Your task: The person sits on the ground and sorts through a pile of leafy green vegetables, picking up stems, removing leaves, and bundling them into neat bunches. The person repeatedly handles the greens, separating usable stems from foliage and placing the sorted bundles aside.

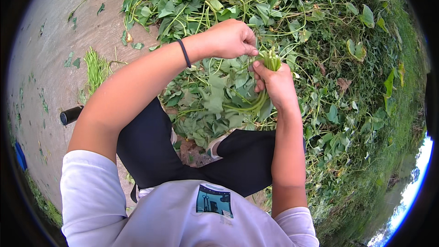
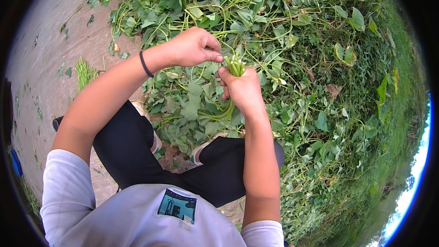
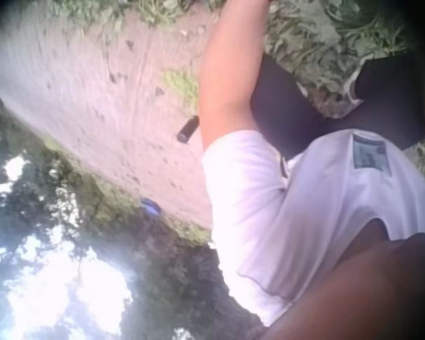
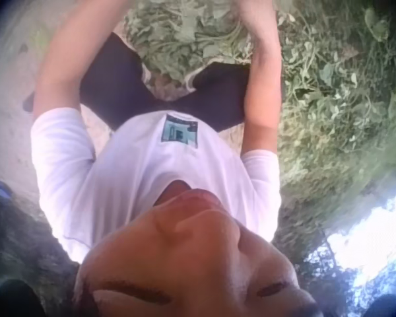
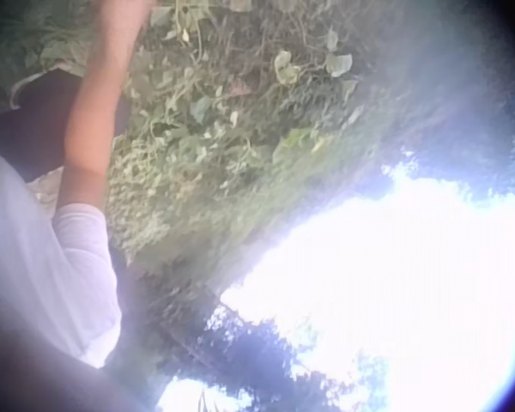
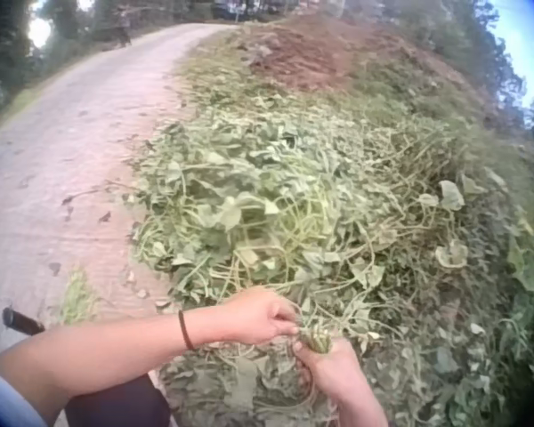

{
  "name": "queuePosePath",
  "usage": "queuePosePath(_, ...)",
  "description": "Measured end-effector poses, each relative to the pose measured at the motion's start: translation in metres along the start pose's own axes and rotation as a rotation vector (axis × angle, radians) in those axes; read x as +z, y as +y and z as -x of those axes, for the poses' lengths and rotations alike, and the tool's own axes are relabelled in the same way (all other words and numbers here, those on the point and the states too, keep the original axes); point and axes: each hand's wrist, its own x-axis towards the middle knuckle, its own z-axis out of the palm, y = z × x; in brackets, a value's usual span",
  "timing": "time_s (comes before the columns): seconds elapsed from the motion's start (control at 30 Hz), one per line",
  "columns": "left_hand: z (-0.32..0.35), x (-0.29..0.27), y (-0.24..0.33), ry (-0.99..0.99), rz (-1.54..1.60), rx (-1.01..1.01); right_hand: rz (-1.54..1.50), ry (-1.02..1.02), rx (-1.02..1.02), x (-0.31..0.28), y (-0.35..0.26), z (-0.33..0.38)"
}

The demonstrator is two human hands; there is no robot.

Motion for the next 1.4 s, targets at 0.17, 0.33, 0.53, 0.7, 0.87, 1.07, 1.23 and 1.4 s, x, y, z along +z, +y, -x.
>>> queuePosePath(0.17,0.013,-0.038,-0.04,0.138,-0.5,-0.124,0.088,0.038,-0.062,-0.046,-0.01,0.017)
queuePosePath(0.33,0.019,-0.038,-0.008,0.064,-0.513,0.529,0.32,0.319,-0.221,-0.063,0.008,-0.001)
queuePosePath(0.53,0.016,-0.027,0.029,0.103,-0.531,0.824,0.435,-0.22,-0.441,-0.043,0.0,-0.011)
queuePosePath(0.7,0.015,-0.02,0.01,0.099,-0.634,0.668,0.623,-0.168,-0.412,-0.044,0.005,-0.013)
queuePosePath(0.87,0.016,0.018,0.007,-0.007,-0.578,0.44,0.904,0.06,-0.72,-0.03,0.013,-0.015)
queuePosePath(1.07,0.007,0.026,-0.018,-0.015,-0.755,0.319,1.222,0.25,-0.696,-0.01,0.001,0.002)
queuePosePath(1.23,0.017,-0.009,-0.032,-0.174,-0.497,-0.026,0.93,0.231,-0.374,-0.059,0.004,0.004)
queuePosePath(1.4,0.025,-0.006,0.006,-0.059,-0.45,0.639,0.458,0.009,-0.288,-0.051,0.004,-0.014)
